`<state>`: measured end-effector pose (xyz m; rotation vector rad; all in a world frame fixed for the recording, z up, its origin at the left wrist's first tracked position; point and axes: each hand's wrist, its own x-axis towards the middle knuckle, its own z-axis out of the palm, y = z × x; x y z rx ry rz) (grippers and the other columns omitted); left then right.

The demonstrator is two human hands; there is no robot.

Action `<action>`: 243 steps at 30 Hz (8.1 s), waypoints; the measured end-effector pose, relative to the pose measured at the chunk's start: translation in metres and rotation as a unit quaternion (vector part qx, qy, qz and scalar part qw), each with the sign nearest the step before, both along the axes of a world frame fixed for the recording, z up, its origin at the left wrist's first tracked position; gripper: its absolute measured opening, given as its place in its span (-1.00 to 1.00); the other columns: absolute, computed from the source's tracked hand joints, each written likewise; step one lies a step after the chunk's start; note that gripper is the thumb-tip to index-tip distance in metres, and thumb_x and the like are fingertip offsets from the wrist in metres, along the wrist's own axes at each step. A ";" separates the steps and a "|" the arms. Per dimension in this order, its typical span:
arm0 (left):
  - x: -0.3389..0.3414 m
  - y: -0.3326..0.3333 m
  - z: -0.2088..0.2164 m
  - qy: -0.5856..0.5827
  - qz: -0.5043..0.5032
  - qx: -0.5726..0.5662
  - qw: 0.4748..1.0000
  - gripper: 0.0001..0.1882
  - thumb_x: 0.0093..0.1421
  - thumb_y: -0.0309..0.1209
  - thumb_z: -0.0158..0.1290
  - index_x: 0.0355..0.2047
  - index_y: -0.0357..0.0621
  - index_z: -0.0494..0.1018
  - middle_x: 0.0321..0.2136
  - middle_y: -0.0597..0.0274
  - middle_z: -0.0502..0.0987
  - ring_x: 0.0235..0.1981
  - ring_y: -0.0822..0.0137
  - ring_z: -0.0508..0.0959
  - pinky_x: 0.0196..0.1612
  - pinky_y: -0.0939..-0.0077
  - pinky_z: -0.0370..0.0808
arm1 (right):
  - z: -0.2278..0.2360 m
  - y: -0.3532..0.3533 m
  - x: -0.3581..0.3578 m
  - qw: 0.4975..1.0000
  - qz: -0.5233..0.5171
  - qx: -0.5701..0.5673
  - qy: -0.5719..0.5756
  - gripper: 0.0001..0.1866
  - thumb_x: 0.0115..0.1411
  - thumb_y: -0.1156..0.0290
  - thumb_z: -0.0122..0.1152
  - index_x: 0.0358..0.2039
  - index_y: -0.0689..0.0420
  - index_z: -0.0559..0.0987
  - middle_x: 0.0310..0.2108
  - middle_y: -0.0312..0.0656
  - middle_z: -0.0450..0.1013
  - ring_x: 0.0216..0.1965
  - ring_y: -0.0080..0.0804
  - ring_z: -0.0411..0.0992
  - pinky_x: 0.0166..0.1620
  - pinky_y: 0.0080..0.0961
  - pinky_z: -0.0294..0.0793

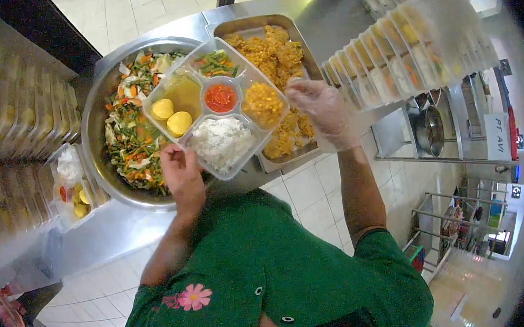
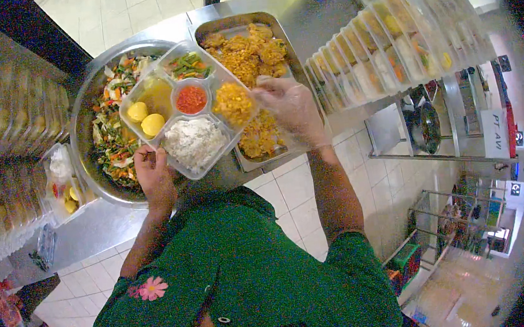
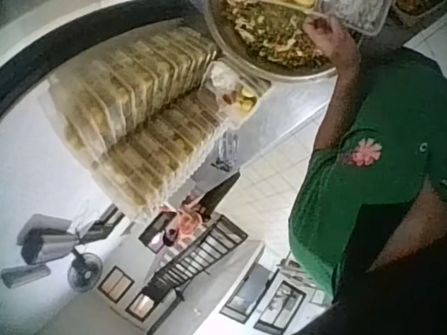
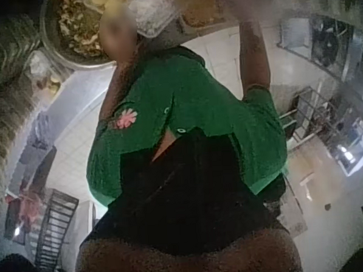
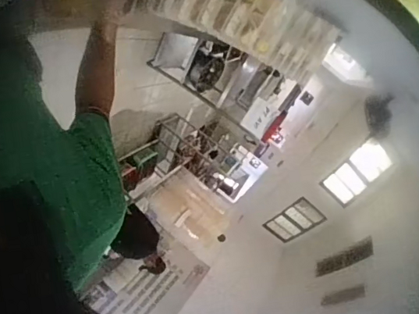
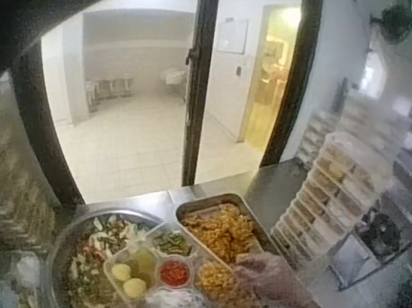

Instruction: The person assembles meal trays by scooping mixed vegetables and fried chicken pieces from large metal containers into plastic partitioned trays already containing rice, eggs, and sauce.

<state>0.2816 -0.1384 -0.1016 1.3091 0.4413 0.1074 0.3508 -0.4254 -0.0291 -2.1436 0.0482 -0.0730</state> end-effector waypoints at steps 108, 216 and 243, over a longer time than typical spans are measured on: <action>-0.098 0.486 -0.037 0.122 0.006 0.091 0.988 -0.63 0.29 -0.43 -0.08 0.08 -0.20 0.18 0.08 0.01 0.40 -0.01 0.11 0.54 -0.18 0.22 0.61 | -0.133 0.298 0.084 0.844 0.420 -0.316 -0.110 -0.78 0.18 0.28 0.10 -0.34 0.16 0.61 -0.46 -0.05 0.53 -0.36 -0.01 0.49 -0.24 -0.18 0.49; -0.075 0.106 0.000 -0.043 0.168 -0.027 0.985 -0.64 0.29 -0.46 -0.08 0.09 -0.11 0.20 0.09 0.01 0.41 -0.04 0.17 0.52 0.00 0.27 0.51 | -0.242 -0.126 0.094 0.938 -0.025 -0.347 0.016 -0.66 0.01 0.17 0.18 -0.38 0.19 0.67 -0.37 0.15 0.55 -0.28 0.06 0.55 -0.18 -0.14 0.54; -0.043 0.005 0.029 0.001 -0.003 -0.105 0.994 -0.66 0.16 -0.63 -0.02 -0.09 -0.04 0.24 -0.11 0.20 0.45 -0.26 0.44 0.49 -0.43 0.69 0.49 | -0.013 -0.102 0.096 0.986 0.057 0.139 0.071 -0.70 0.18 0.40 0.23 -0.09 0.23 0.52 -0.28 -0.25 0.50 -0.33 -0.60 0.46 -0.27 -0.61 0.51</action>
